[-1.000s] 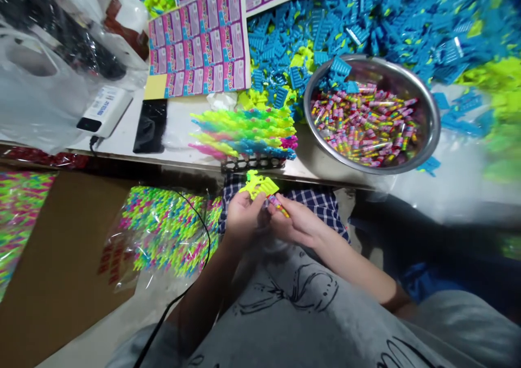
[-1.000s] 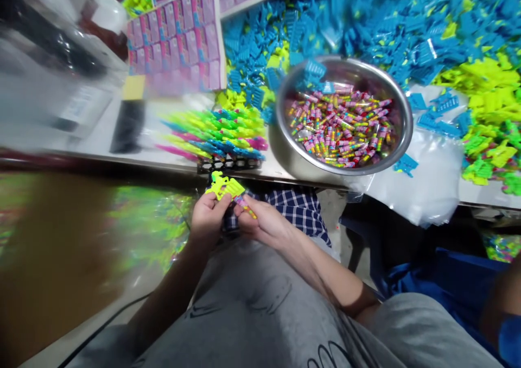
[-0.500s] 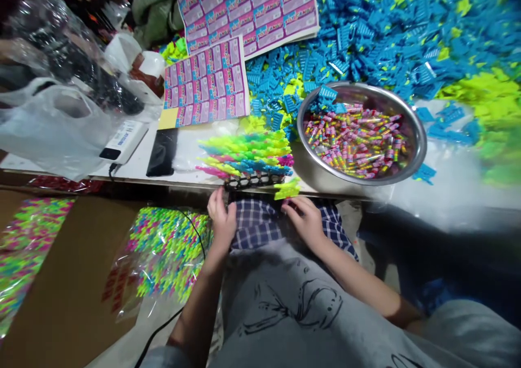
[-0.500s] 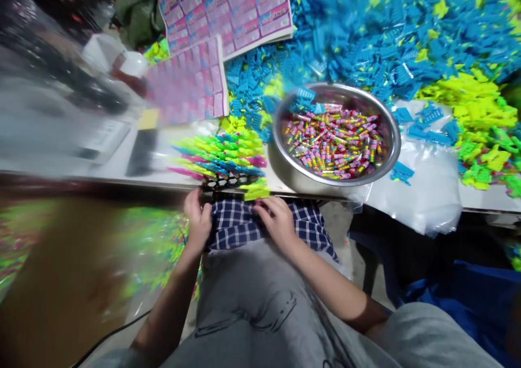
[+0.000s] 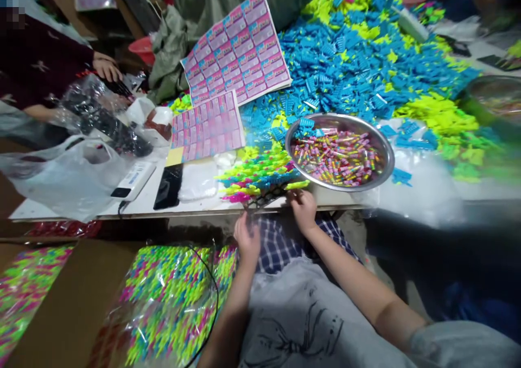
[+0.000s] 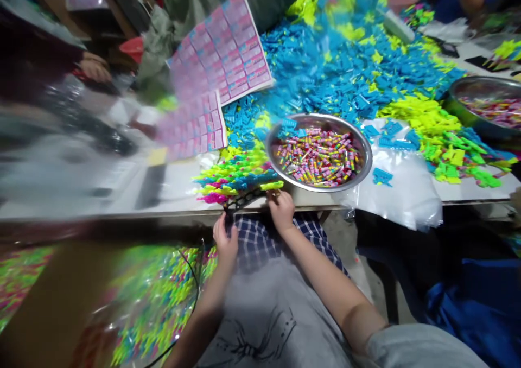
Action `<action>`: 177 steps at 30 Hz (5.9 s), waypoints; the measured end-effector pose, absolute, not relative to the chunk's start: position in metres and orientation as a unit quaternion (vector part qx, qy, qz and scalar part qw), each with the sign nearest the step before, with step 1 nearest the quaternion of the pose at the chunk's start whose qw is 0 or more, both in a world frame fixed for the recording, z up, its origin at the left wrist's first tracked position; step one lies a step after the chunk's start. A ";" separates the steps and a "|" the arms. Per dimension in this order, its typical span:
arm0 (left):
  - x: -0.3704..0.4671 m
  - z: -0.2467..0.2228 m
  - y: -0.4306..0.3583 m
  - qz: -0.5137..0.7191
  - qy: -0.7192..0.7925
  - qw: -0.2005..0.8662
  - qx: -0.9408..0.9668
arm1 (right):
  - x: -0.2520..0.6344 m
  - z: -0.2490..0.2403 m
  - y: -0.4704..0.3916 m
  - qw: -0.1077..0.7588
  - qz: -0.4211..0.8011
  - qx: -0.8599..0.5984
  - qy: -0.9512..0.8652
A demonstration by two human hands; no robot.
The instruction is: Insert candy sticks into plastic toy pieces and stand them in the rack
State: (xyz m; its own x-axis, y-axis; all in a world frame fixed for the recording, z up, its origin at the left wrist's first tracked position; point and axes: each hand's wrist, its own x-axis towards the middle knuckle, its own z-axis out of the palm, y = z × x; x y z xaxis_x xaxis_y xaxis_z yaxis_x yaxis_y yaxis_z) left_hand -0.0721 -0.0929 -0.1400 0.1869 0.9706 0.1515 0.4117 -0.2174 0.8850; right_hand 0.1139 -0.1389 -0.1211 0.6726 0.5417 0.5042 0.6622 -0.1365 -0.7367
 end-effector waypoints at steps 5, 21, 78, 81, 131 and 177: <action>-0.056 -0.134 -0.086 0.431 0.543 0.430 0.579 | 0.102 -0.122 -0.127 0.505 -0.064 -0.746 -0.429; -0.053 -0.138 -0.095 0.380 0.563 0.470 0.564 | 0.101 -0.124 -0.125 0.450 -0.099 -0.764 -0.451; -0.071 -0.178 -0.133 0.221 0.400 0.145 0.878 | 0.281 0.027 -0.077 0.098 0.028 -0.854 -0.510; -0.077 -0.180 -0.128 0.257 0.398 0.160 0.866 | 0.265 0.036 -0.031 0.101 0.000 -0.840 -0.534; -0.028 -0.003 -0.126 0.215 0.434 0.793 0.369 | 0.131 -0.030 -0.191 0.472 0.654 -0.532 -0.256; -0.038 0.011 -0.140 0.136 0.465 0.778 0.399 | 0.111 -0.024 -0.222 0.575 0.583 -0.531 -0.220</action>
State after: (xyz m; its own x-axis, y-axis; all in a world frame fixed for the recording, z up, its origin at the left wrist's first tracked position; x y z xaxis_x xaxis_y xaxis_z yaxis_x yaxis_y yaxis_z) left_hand -0.0379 -0.1397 0.0107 0.5306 0.5833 -0.6151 0.1594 0.6441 0.7482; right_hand 0.1107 -0.2222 -0.0239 0.2249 0.9030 -0.3662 -0.4366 -0.2426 -0.8663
